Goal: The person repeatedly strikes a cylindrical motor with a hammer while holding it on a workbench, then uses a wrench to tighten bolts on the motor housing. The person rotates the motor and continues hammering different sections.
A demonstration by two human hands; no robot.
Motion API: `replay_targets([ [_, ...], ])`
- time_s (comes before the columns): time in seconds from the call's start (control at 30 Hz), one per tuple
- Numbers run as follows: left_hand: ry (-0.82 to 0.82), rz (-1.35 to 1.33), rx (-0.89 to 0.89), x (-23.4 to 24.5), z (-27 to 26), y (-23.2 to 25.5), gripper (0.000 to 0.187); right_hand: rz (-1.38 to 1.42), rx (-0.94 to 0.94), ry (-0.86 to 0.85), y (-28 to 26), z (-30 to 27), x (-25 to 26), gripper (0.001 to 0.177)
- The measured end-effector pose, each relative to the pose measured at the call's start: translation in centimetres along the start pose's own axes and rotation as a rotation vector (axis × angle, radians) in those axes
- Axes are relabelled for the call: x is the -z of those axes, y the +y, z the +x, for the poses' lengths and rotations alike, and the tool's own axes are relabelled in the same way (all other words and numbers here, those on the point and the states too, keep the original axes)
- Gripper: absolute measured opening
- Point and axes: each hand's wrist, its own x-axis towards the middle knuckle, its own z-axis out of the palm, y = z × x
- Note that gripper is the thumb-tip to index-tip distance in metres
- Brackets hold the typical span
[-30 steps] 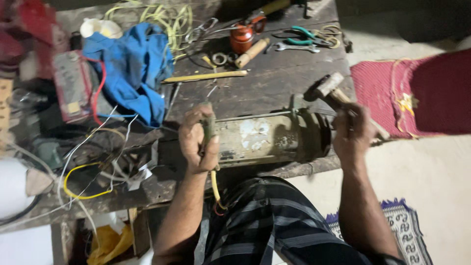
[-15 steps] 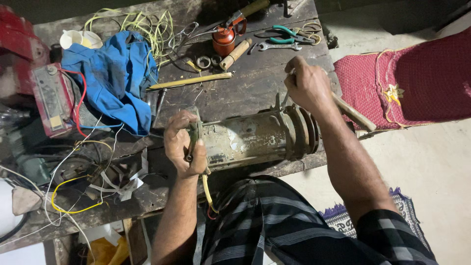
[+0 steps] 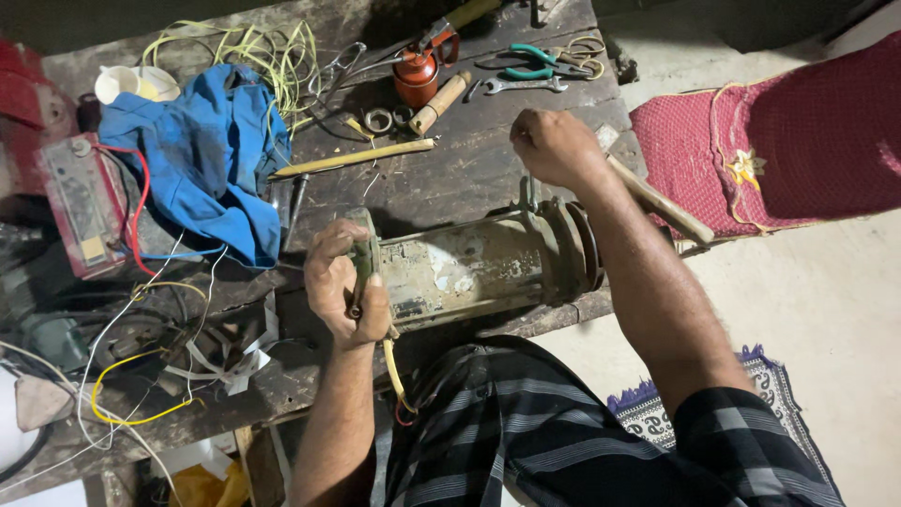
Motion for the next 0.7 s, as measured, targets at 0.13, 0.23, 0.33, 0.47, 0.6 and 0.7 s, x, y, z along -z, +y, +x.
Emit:
replay_targets([
  [0.13,0.008,-0.01,0.001,-0.2,0.2,0.0,0.048,0.028,0.061,0.057,-0.6,-2.1,0.6,0.012],
  [0.23,0.005,0.041,-0.061,-0.1,0.2,0.1,0.046,0.082,-0.039,0.116,-0.9,-4.2,1.0,0.011],
  [0.33,0.017,0.037,-0.028,-0.3,0.4,-0.1,0.047,0.103,0.068,0.224,-1.2,-6.4,1.4,0.008],
  [0.47,0.032,-0.06,0.017,-0.5,1.0,-0.9,0.05,-0.003,0.247,0.349,-1.9,-13.2,0.6,0.013],
  [0.6,0.043,-0.042,0.026,-0.5,1.0,-0.7,0.05,0.067,0.322,0.489,-2.4,-17.7,-1.5,0.016],
  [0.7,0.019,-0.017,0.002,-0.7,1.5,-0.8,0.051,0.097,0.265,0.536,-2.2,-17.3,-1.0,0.012],
])
